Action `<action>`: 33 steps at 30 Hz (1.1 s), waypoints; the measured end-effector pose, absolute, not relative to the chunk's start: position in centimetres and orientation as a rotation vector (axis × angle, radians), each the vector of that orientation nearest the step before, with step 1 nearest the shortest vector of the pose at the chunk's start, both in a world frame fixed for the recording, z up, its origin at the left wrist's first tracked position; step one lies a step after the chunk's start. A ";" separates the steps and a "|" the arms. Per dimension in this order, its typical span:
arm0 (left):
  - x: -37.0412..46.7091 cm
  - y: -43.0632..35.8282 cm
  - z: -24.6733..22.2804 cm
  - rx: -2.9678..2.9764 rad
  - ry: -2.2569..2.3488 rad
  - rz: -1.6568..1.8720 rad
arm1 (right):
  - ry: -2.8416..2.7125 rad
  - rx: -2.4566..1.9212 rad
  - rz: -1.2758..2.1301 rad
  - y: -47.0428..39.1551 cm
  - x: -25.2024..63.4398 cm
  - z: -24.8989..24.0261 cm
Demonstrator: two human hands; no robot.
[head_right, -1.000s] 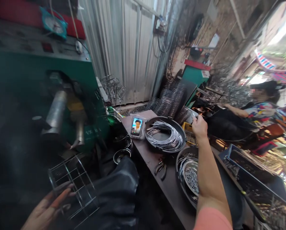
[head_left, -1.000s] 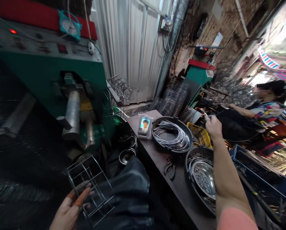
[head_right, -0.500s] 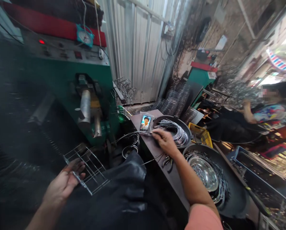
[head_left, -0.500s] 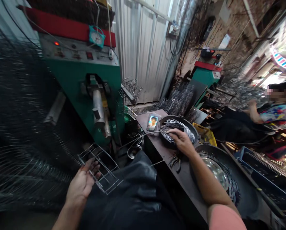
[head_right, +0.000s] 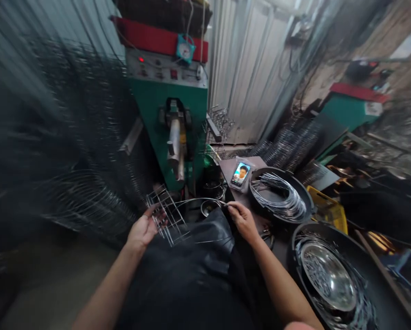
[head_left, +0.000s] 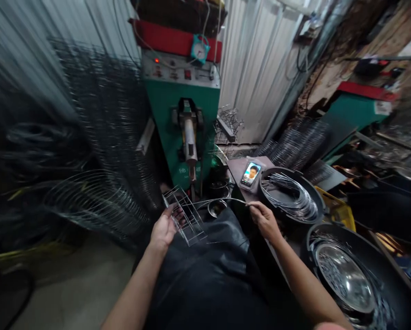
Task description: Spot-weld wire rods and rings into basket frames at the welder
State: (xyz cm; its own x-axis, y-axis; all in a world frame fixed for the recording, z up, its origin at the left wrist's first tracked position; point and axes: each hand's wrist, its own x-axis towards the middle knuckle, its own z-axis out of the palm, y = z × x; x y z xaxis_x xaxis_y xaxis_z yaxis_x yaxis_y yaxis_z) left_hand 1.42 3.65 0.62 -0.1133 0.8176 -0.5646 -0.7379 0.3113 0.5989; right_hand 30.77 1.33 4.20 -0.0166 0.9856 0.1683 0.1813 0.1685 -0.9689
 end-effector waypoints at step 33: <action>3.3 2.2 0.2 0.328 1.061 1.356 | -2.662 -1.349 0.563 3.0 22.1 9.3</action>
